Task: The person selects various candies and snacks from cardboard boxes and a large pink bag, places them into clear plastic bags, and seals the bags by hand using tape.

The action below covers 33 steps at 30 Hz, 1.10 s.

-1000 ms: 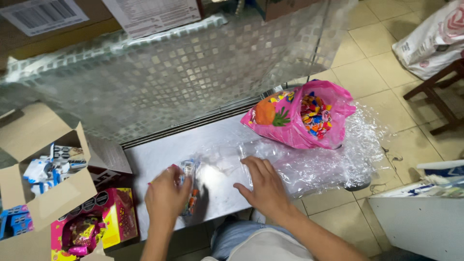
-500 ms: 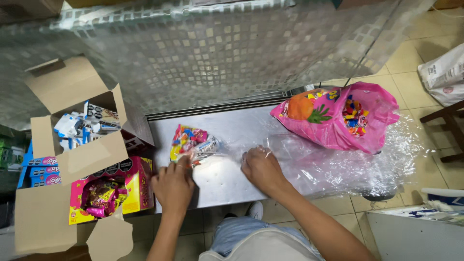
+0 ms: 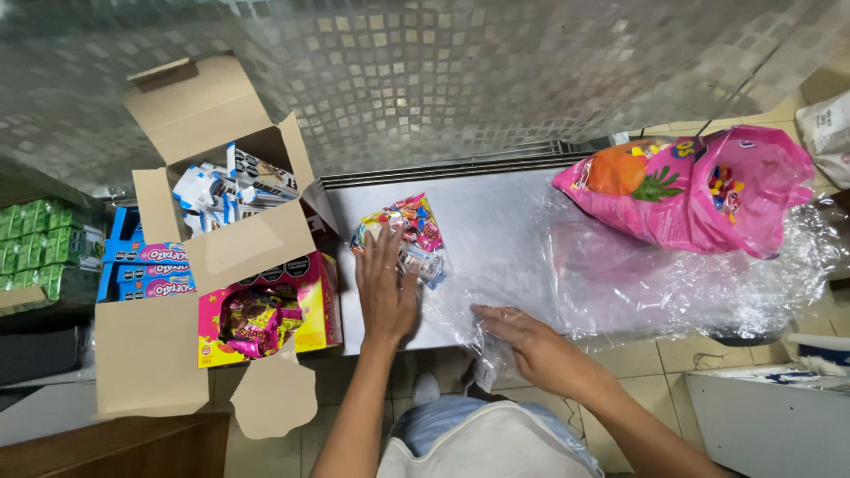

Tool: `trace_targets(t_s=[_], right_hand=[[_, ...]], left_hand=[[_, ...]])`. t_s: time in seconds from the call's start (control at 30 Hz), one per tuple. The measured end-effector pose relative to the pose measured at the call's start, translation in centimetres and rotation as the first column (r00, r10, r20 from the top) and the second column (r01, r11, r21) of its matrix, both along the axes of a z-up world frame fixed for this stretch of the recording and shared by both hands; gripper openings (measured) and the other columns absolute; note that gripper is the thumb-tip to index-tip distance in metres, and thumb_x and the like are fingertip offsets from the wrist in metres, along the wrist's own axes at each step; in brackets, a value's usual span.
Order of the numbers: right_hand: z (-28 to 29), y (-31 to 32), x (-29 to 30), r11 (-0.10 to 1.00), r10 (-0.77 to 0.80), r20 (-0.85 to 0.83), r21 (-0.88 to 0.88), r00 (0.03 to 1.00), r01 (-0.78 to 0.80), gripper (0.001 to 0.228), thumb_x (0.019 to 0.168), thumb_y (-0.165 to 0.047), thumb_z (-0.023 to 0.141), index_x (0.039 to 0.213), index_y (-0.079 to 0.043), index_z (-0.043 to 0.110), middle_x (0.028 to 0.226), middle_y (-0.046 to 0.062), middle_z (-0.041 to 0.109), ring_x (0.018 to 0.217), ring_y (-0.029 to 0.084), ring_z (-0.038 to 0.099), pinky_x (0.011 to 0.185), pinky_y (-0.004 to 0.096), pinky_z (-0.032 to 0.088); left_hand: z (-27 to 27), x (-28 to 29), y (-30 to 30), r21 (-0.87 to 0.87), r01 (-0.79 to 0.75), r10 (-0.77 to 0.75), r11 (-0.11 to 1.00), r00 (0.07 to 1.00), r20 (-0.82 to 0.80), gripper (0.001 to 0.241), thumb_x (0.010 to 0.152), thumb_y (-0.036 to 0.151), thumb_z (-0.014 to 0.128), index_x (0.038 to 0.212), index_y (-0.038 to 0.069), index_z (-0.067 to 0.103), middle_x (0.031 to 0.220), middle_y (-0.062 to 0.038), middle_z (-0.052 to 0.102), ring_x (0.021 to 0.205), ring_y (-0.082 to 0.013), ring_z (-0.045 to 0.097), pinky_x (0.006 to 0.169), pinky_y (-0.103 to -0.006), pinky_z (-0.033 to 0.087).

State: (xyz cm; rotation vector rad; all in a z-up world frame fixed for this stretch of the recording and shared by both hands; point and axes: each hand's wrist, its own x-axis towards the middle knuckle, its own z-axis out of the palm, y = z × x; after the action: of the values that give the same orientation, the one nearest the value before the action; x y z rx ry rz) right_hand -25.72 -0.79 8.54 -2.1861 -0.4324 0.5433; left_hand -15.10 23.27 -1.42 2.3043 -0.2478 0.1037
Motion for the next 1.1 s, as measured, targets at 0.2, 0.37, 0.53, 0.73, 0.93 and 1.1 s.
trace_targets(t_s=[0.2,0.37,0.53,0.73,0.93,1.1], right_hand=[[-2.0,4.6,3.1,0.928,-0.224,-0.052,-0.318,0.973,0.196,0.103,0.100,-0.035,0.074,0.176,-0.009,0.009,0.177,0.026,0.025,0.141,0.056,0.054,0.119,0.066,0.048],[-16.4,0.9,3.0,0.884,-0.116,0.414,-0.372,0.903,0.284,0.060,0.091,-0.020,0.075,0.148,-0.007,0.062,0.128,0.022,0.075,0.120,0.045,0.070,0.106,0.057,0.056],[-7.2,5.3,4.1,0.964,-0.118,0.683,-0.094,0.721,0.247,0.039,0.104,-0.016,0.064,0.141,-0.004,0.072,0.131,0.023,0.075,0.118,0.051,0.067,0.095,0.059,0.054],[-9.9,0.2,1.1,0.584,-0.326,0.512,-0.552,0.795,0.595,0.048,0.092,-0.036,0.072,0.138,-0.021,0.075,0.129,0.007,0.078,0.117,0.038,0.070,0.093,0.050,0.050],[-11.0,1.6,1.5,0.882,0.009,0.601,-0.382,0.799,0.277,0.041,0.098,-0.019,0.059,0.137,-0.027,0.069,0.137,-0.003,0.077,0.135,0.031,0.063,0.104,0.045,0.048],[-10.8,1.6,2.4,0.621,-0.039,0.386,-0.713,0.922,0.325,0.061,0.090,-0.026,0.071,0.149,-0.027,0.057,0.137,-0.003,0.072,0.135,0.034,0.058,0.104,0.053,0.047]], left_hand=[[-1.7,-1.7,1.0,0.056,0.122,-0.124,0.991,0.992,0.033,0.080,0.107,0.059,0.047,0.174,0.017,0.032,0.182,-0.014,0.026,0.168,-0.0417,0.017,0.136,-0.0573,0.009],[-3.1,-1.3,1.8,0.034,0.114,-0.115,0.993,0.993,0.013,0.080,0.101,0.032,0.053,0.175,0.017,0.027,0.183,-0.011,0.026,0.169,-0.0387,0.016,0.136,-0.0540,0.013],[-2.2,-1.1,2.1,0.091,0.122,-0.125,0.988,0.991,0.035,0.091,0.088,0.008,0.050,0.175,0.011,0.024,0.180,-0.017,0.029,0.168,-0.0411,0.020,0.134,-0.0522,0.022],[-2.4,-0.7,3.5,0.151,0.098,-0.098,0.984,0.995,-0.008,0.090,0.090,0.021,0.057,0.174,0.007,0.027,0.182,-0.021,0.024,0.169,-0.0453,0.016,0.135,-0.0553,0.018],[-2.3,-0.7,3.2,0.213,0.099,-0.100,0.972,0.995,-0.008,0.084,0.101,0.037,0.063,0.174,0.012,0.029,0.181,-0.021,0.024,0.169,-0.0449,0.016,0.135,-0.0554,0.015],[-2.4,-0.6,3.4,0.182,0.087,-0.089,0.979,0.996,0.003,0.088,0.096,0.025,0.062,0.175,0.013,0.026,0.182,-0.020,0.023,0.169,-0.0430,0.016,0.135,-0.0551,0.016]])
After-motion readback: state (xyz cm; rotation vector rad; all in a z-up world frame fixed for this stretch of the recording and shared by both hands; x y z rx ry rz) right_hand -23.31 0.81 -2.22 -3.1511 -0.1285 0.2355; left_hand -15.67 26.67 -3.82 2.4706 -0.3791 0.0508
